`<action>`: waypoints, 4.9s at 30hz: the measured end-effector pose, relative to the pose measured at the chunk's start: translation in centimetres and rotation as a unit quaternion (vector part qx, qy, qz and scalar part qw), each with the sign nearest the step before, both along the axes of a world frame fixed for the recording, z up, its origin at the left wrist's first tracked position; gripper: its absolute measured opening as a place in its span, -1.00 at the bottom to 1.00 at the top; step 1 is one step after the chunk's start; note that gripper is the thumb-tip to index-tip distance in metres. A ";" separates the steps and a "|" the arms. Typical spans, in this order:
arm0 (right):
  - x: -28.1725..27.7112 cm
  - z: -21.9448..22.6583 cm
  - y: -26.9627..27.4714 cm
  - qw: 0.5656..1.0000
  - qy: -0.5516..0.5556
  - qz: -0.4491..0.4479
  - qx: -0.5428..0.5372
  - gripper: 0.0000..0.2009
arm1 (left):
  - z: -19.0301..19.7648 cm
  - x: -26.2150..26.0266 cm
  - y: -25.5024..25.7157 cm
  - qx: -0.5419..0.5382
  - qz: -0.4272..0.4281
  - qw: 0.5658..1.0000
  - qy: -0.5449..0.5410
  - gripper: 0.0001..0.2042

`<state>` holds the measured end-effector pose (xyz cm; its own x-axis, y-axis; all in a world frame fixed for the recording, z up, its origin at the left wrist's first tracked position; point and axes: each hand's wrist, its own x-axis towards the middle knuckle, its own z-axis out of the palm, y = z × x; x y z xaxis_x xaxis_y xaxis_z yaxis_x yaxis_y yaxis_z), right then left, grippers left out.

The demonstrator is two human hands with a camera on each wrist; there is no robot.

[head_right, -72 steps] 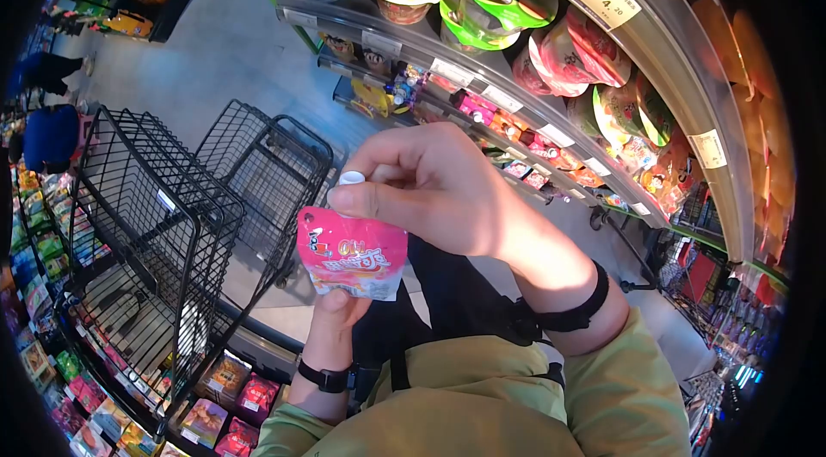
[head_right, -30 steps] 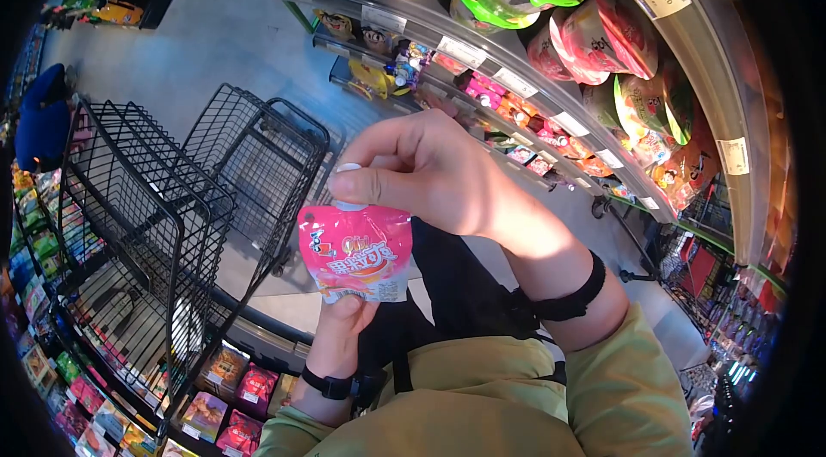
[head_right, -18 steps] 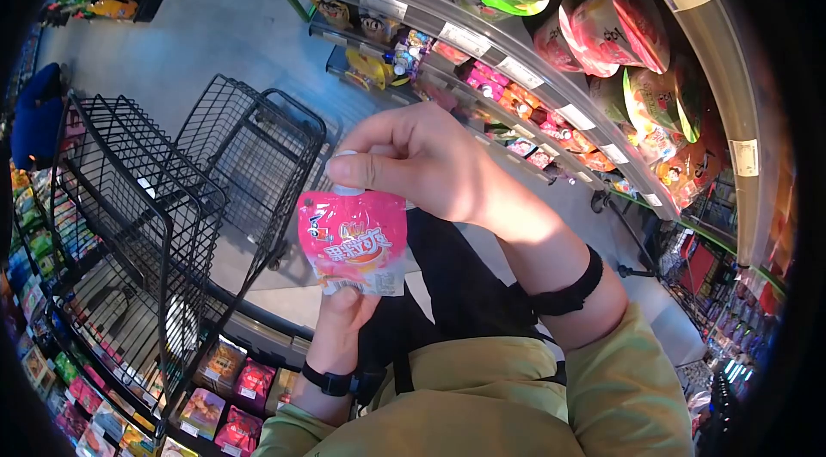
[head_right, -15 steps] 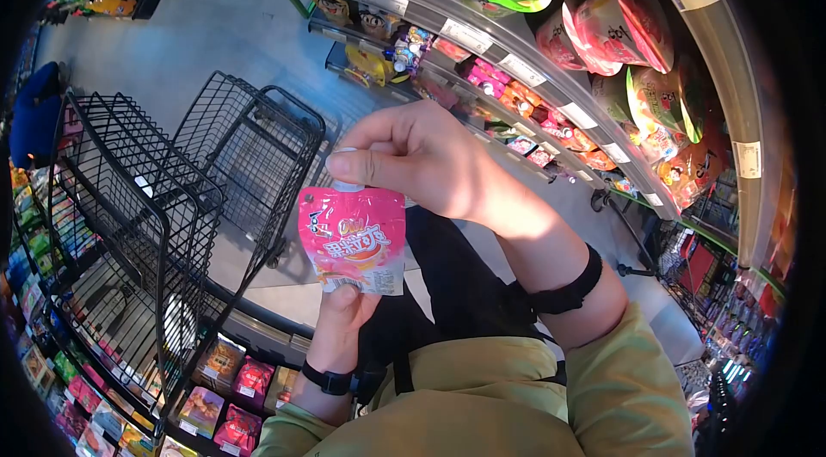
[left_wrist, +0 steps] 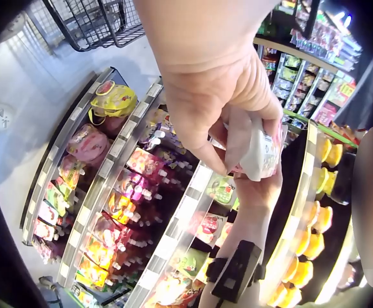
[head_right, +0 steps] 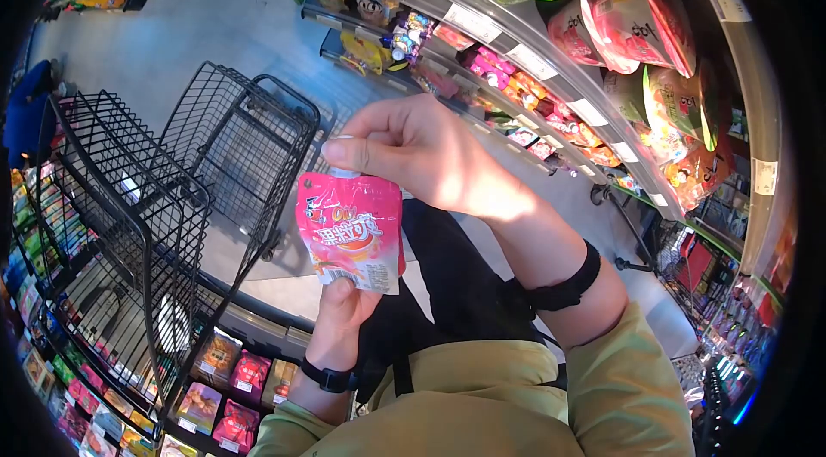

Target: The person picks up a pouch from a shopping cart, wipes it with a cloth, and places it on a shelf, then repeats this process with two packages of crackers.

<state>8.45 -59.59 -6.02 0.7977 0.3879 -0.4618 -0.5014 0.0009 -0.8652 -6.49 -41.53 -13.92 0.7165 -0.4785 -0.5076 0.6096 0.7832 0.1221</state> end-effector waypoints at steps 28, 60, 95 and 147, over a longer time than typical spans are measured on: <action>-1.1 -8.5 -2.1 0.979 0.145 -0.137 -0.029 -0.62 | -2.2 0.7 -0.4 0.044 -0.019 0.999 0.023 -0.30; -1.0 -12.6 -6.0 0.815 -0.185 -0.015 -0.549 -0.83 | -15.8 11.1 -12.8 0.148 -0.119 0.973 0.133 -0.49; 7.6 -24.2 -15.0 0.696 -0.141 -0.086 -0.699 -0.55 | -19.5 20.7 -19.7 0.191 -0.173 0.956 -0.136 -0.20; 8.9 -24.1 -5.7 0.692 -0.400 0.105 -0.592 -0.35 | -23.0 20.1 -17.0 0.353 0.035 0.933 -0.063 -0.24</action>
